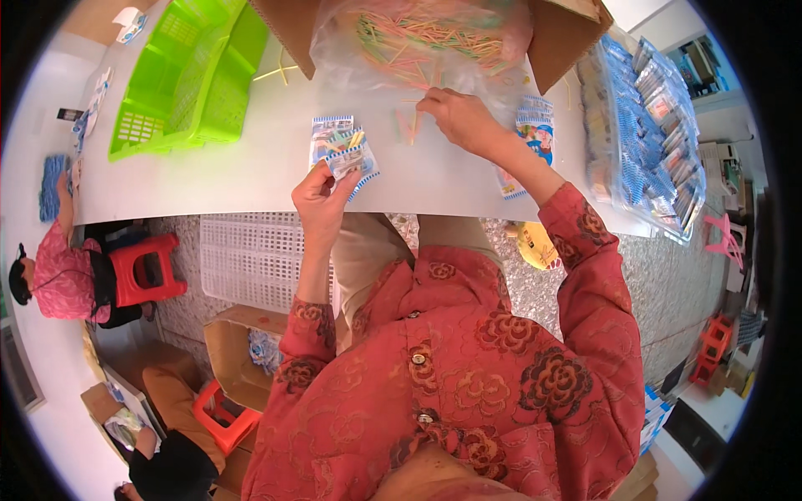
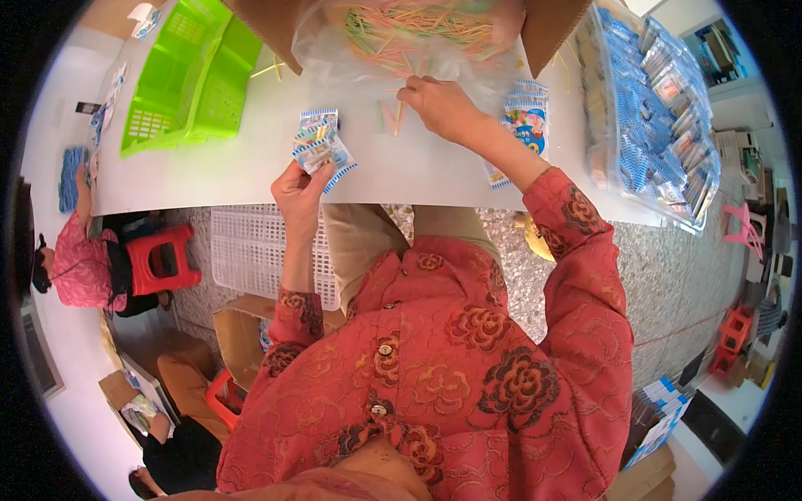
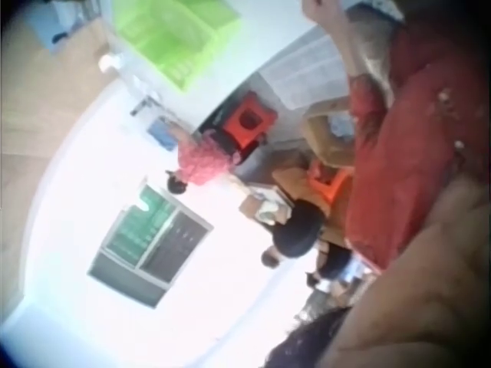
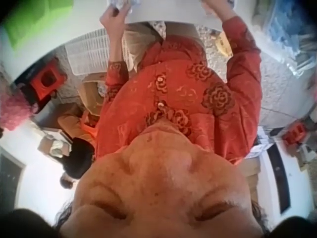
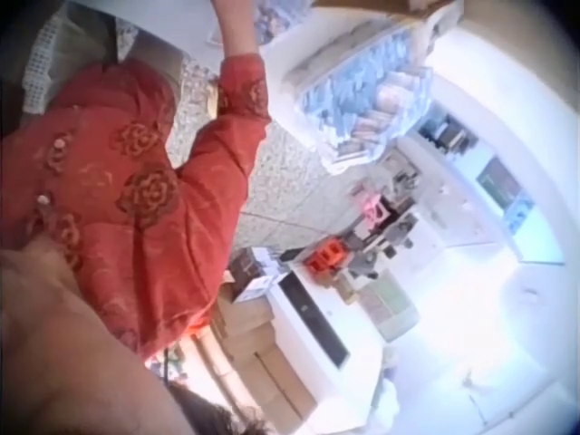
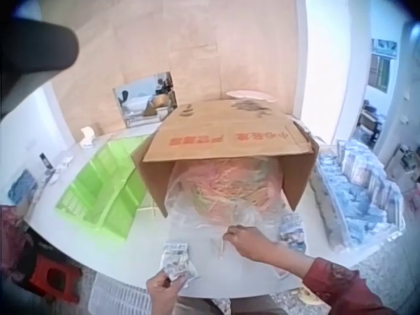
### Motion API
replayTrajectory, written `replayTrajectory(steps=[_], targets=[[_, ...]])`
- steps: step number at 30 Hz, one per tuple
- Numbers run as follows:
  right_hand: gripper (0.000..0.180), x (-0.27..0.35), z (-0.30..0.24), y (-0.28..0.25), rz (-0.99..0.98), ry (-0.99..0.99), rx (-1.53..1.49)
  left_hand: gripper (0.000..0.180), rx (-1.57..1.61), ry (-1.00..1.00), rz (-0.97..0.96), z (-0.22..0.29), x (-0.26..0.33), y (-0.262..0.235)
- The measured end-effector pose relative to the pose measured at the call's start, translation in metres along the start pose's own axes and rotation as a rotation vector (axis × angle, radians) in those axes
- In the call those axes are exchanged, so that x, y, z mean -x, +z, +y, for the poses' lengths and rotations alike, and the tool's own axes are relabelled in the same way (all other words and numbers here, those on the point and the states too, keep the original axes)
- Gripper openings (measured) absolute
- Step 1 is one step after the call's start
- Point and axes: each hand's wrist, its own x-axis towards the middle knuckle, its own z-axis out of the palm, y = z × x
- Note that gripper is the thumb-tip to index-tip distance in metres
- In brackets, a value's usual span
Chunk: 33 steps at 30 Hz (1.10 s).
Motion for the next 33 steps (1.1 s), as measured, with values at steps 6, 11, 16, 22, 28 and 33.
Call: replayTrajectory(steps=[6,11,16,22,28,33], targets=[[0.039,-0.022,-0.002,0.001,-0.025,-0.398,0.267,0.017,0.009,-0.004,-0.031,0.001,-0.001,-0.004],[0.027,-0.045,-0.014,-0.001,-0.239,-0.596,0.448,0.015,0.029,-0.01,-0.036,-0.003,0.0,0.0],[0.019,-0.053,-0.019,0.0,-0.381,-0.612,0.518,0.014,0.028,0.007,-0.071,-0.003,0.001,0.005],[0.028,-0.037,-0.024,0.02,-0.249,-0.383,0.382,0.011,0.012,-0.004,-0.078,-0.004,0.0,0.006],[0.028,-0.017,-0.027,0.019,-0.195,-0.226,0.31,0.011,0.005,0.002,-0.072,-0.005,0.0,0.009],[0.016,-0.009,-0.008,0.016,-0.057,-0.114,0.097,0.01,0.002,0.016,-0.09,-0.009,0.0,0.015]])
